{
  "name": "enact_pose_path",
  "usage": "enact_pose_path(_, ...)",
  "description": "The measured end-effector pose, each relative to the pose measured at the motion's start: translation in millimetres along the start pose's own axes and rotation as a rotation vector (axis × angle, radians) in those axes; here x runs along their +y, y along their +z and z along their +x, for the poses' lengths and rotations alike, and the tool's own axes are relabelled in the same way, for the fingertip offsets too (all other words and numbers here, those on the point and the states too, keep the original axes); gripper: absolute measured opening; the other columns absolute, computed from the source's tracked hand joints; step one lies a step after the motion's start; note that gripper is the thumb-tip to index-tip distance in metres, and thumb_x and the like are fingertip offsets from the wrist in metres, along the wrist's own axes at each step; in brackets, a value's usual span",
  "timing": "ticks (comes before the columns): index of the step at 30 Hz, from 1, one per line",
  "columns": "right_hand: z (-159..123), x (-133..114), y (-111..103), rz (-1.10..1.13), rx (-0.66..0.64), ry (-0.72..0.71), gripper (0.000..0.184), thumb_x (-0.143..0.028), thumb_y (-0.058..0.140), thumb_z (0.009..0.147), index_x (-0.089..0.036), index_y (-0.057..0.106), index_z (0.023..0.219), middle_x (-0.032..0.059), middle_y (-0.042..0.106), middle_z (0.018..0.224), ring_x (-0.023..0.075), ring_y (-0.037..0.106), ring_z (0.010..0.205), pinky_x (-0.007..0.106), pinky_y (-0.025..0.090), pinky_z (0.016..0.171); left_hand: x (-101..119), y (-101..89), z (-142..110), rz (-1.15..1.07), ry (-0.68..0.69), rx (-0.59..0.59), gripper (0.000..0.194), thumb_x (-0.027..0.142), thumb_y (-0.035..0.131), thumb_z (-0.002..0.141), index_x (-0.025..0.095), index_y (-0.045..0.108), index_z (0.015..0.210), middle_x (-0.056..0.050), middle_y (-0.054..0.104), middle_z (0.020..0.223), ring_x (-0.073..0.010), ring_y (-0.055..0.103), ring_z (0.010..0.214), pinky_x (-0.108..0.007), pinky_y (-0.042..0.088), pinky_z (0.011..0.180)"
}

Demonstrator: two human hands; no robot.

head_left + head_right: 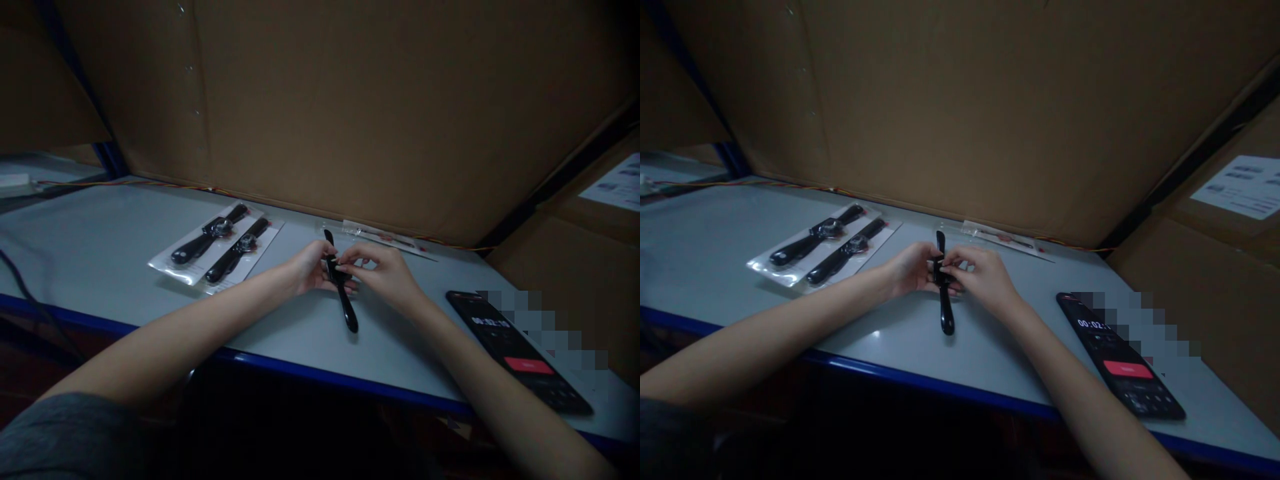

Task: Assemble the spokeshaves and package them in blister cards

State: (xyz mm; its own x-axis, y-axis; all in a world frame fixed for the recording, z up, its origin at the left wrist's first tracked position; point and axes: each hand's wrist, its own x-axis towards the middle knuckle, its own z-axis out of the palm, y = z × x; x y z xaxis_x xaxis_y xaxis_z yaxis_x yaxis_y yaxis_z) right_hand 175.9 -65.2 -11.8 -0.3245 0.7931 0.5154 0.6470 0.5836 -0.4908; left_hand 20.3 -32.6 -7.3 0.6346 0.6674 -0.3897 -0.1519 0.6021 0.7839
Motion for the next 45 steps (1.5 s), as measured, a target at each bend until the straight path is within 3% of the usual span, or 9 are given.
enact_pose_path(6, -0.3, -3.4, -1.2, -0.107, 0.008, -0.098, 0.01, -0.02, 0.056, 0.079, -0.021, 0.066, 0.075, 0.0039, 0.064, 0.082, 0.0172, 0.058, 0.078, 0.03, 0.041, 0.07, -0.5, -1.4, 1.3, -0.03, 0.014, 0.013, 0.013, 0.02, 0.04, 0.069, 0.014, 0.048, 0.077, -0.003, 0.056, 0.058, -0.0203, 0.064, 0.06, -0.037, 0.054, 0.061)
enact_pose_path(11, 0.6, 0.3, 0.7, -0.213, 0.094, -0.072, 0.004, -0.02, 0.059, 0.077, -0.019, 0.063, 0.076, 0.0026, 0.059, 0.074, 0.0169, 0.054, 0.074, 0.03, 0.039, 0.067, 1.6, 0.8, -1.2, -0.035, 0.021, 0.009, 0.013, 0.019, 0.039, 0.069, 0.013, 0.047, 0.077, -0.005, 0.056, 0.06, -0.0196, 0.063, 0.06, -0.034, 0.054, 0.06)
enact_pose_path(14, 1.2, 4.4, 4.5, -0.163, 0.136, -0.062, 0.008, -0.021, 0.06, 0.078, -0.019, 0.064, 0.084, 0.0027, 0.058, 0.075, 0.0165, 0.053, 0.074, 0.03, 0.04, 0.069, 1.9, 1.4, -2.2, -0.044, 0.023, -0.002, 0.018, 0.019, 0.04, 0.068, 0.012, 0.049, 0.081, -0.005, 0.057, 0.062, -0.0195, 0.063, 0.061, -0.035, 0.054, 0.061)
enact_pose_path(17, 1.1, 6.6, 6.7, -0.093, 0.114, -0.067, 0.017, -0.02, 0.056, 0.081, -0.021, 0.065, 0.095, 0.003, 0.056, 0.078, 0.0159, 0.053, 0.075, 0.03, 0.041, 0.068, 1.6, 1.4, -2.1, -0.043, 0.039, -0.021, 0.024, 0.018, 0.04, 0.067, 0.01, 0.051, 0.086, -0.007, 0.059, 0.065, -0.0195, 0.063, 0.061, -0.036, 0.054, 0.061)
enact_pose_path(23, 0.0, 6.1, 7.0, -0.067, 0.132, -0.07, 0.007, -0.02, 0.059, 0.079, -0.019, 0.066, 0.081, 0.0026, 0.055, 0.075, 0.0157, 0.053, 0.073, 0.029, 0.041, 0.065, 1.5, -1.0, -0.9, -0.063, 0.045, -0.013, 0.022, 0.02, 0.042, 0.067, 0.011, 0.049, 0.085, -0.006, 0.058, 0.064, -0.0197, 0.062, 0.06, -0.036, 0.054, 0.062)
enact_pose_path(29, -1.2, 1.5, 6.4, -0.177, 0.078, -0.112, 0.01, -0.018, 0.056, 0.08, -0.019, 0.066, 0.082, 0.0039, 0.056, 0.075, 0.0171, 0.052, 0.075, 0.03, 0.039, 0.066, 0.4, -2.5, 0.2, -0.047, 0.064, -0.008, 0.018, 0.024, 0.04, 0.072, 0.013, 0.045, 0.085, -0.003, 0.055, 0.061, -0.0192, 0.061, 0.057, -0.036, 0.053, 0.06)
enact_pose_path(40, -1.4, -0.4, 3.5, -0.317, 0.095, -0.2, 0.019, -0.023, 0.051, 0.084, -0.018, 0.069, 0.088, 0.0058, 0.056, 0.074, 0.0182, 0.05, 0.075, 0.031, 0.038, 0.066, 2.8, -0.2, -2.5, -0.054, 0.084, 0.023, 0.014, 0.024, 0.037, 0.076, 0.014, 0.044, 0.083, -0.002, 0.055, 0.059, -0.0172, 0.06, 0.052, -0.035, 0.053, 0.059)
enact_pose_path(45, -1.3, -2.6, 4.4, -0.219, 0.066, -0.102, 0.017, -0.015, 0.052, 0.078, -0.018, 0.066, 0.088, 0.0017, 0.057, 0.067, 0.0149, 0.051, 0.066, 0.028, 0.037, 0.061, 0.8, 0.0, -0.8, -0.038, 0.101, 0.014, 0.015, 0.024, 0.038, 0.076, 0.013, 0.047, 0.082, -0.003, 0.057, 0.061, -0.0167, 0.059, 0.053, -0.034, 0.053, 0.058)
